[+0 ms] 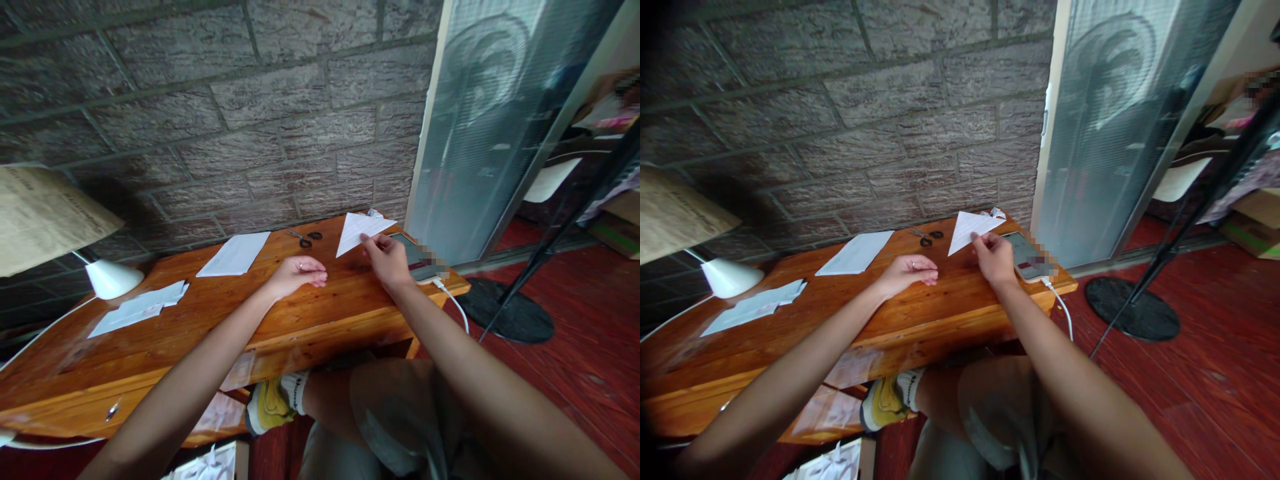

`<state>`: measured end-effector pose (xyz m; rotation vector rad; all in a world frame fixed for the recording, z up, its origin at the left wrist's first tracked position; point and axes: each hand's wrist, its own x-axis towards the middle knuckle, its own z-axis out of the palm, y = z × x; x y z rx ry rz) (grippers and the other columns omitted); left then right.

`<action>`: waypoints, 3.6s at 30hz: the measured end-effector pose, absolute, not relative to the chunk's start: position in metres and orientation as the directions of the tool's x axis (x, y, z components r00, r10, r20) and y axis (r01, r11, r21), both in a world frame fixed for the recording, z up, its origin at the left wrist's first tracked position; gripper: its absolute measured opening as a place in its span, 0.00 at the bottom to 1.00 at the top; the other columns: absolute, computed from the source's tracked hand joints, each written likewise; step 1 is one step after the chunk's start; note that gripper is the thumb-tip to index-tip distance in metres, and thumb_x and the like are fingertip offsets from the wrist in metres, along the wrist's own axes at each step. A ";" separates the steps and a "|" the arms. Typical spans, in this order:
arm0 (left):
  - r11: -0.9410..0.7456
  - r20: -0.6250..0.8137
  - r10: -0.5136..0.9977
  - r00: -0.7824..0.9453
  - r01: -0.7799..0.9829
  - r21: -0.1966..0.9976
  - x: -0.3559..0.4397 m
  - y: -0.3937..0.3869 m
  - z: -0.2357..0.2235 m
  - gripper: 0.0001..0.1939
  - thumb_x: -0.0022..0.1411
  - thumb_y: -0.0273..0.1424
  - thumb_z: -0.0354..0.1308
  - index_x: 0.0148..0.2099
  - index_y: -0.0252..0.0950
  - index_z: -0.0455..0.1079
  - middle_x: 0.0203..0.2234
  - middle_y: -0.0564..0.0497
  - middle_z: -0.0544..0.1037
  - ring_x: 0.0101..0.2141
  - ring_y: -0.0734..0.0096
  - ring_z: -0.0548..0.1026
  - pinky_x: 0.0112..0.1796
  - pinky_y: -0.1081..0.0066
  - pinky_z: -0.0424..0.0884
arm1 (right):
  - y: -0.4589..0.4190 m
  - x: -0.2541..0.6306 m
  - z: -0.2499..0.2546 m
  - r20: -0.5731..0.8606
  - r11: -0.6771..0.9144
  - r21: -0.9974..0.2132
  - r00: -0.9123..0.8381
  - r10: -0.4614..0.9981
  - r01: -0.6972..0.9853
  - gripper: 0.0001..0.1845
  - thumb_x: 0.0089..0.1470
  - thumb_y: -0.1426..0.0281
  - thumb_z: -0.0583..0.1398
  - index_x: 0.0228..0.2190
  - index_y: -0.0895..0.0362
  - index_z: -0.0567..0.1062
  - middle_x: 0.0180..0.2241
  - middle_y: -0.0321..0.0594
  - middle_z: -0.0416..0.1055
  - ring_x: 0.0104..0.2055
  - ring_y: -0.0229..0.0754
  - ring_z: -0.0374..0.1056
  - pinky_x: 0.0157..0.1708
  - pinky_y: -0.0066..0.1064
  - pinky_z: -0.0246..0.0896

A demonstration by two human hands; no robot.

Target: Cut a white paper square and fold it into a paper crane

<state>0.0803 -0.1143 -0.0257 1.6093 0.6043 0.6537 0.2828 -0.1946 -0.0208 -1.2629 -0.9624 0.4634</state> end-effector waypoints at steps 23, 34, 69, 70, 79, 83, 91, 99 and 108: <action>-0.156 0.155 0.768 0.622 -0.054 0.986 0.080 -0.108 -0.028 0.17 0.46 0.39 0.71 0.36 0.33 0.78 0.30 0.46 0.81 0.29 0.69 0.76 0.33 0.70 0.71 | -0.203 0.252 -0.031 0.302 0.248 -0.935 0.203 0.932 0.252 0.22 0.44 0.51 0.65 0.25 0.59 0.78 0.21 0.40 0.75 0.22 0.38 0.66 0.22 0.27 0.57; -0.270 0.293 0.809 0.509 -0.120 0.955 0.084 -0.113 -0.023 0.13 0.45 0.37 0.72 0.24 0.33 0.73 0.20 0.54 0.75 0.23 0.76 0.71 0.30 0.74 0.67 | -0.201 0.251 -0.034 0.288 0.200 -0.916 0.224 0.931 0.349 0.20 0.48 0.55 0.63 0.18 0.57 0.76 0.16 0.38 0.73 0.19 0.37 0.65 0.21 0.26 0.54; 0.050 0.101 0.739 0.666 -0.204 0.978 0.082 -0.113 -0.020 0.24 0.49 0.34 0.69 0.50 0.34 0.74 0.40 0.44 0.80 0.39 0.64 0.77 0.40 0.67 0.73 | -0.192 0.260 -0.038 0.489 0.499 -0.867 0.222 0.843 0.015 0.13 0.48 0.60 0.65 0.32 0.56 0.80 0.45 0.44 0.76 0.44 0.46 0.73 0.47 0.37 0.67; 0.028 0.100 0.754 0.649 -0.184 0.982 0.082 -0.112 -0.020 0.25 0.47 0.32 0.70 0.49 0.34 0.74 0.37 0.45 0.81 0.36 0.67 0.77 0.37 0.69 0.72 | -0.192 0.260 -0.037 0.487 0.496 -0.868 0.226 0.843 0.021 0.14 0.50 0.59 0.64 0.34 0.56 0.80 0.44 0.43 0.77 0.44 0.45 0.73 0.48 0.37 0.67; -0.027 0.135 0.853 0.504 -0.216 0.976 0.082 -0.108 -0.021 0.21 0.43 0.31 0.72 0.42 0.34 0.76 0.34 0.48 0.81 0.33 0.72 0.77 0.39 0.70 0.71 | -0.206 0.271 -0.015 0.208 0.226 -0.969 0.168 0.964 -0.096 0.18 0.49 0.62 0.66 0.42 0.56 0.76 0.40 0.41 0.76 0.41 0.41 0.72 0.35 0.30 0.73; -0.008 0.122 0.814 0.568 -0.198 0.980 0.083 -0.113 -0.020 0.20 0.44 0.31 0.72 0.41 0.34 0.76 0.36 0.48 0.81 0.35 0.70 0.78 0.41 0.69 0.71 | -0.209 0.278 -0.019 0.218 0.224 -0.974 0.144 0.965 -0.025 0.20 0.43 0.72 0.69 0.41 0.58 0.76 0.33 0.39 0.76 0.34 0.38 0.72 0.31 0.27 0.72; -0.089 0.094 0.739 0.667 -0.042 0.995 0.085 -0.116 -0.027 0.18 0.46 0.33 0.71 0.40 0.32 0.77 0.36 0.46 0.81 0.32 0.70 0.76 0.35 0.71 0.70 | -0.209 0.274 -0.022 0.351 0.324 -0.926 0.127 0.928 0.193 0.10 0.51 0.72 0.61 0.38 0.56 0.77 0.36 0.39 0.78 0.34 0.40 0.74 0.34 0.32 0.72; -0.192 0.128 0.783 0.609 0.041 0.980 0.083 -0.111 -0.028 0.17 0.47 0.38 0.69 0.37 0.33 0.77 0.29 0.50 0.79 0.25 0.75 0.70 0.23 0.76 0.62 | -0.217 0.271 -0.018 0.552 0.361 -0.637 0.076 0.831 0.681 0.13 0.52 0.75 0.61 0.41 0.55 0.78 0.41 0.42 0.78 0.42 0.43 0.74 0.45 0.33 0.66; -0.234 0.149 0.780 0.608 0.062 0.970 0.083 -0.114 -0.023 0.17 0.48 0.39 0.68 0.35 0.32 0.77 0.27 0.49 0.78 0.24 0.77 0.67 0.23 0.75 0.60 | -0.217 0.269 -0.018 0.466 0.280 -0.672 0.098 0.879 0.686 0.12 0.55 0.66 0.60 0.40 0.57 0.79 0.30 0.39 0.78 0.31 0.40 0.72 0.34 0.28 0.63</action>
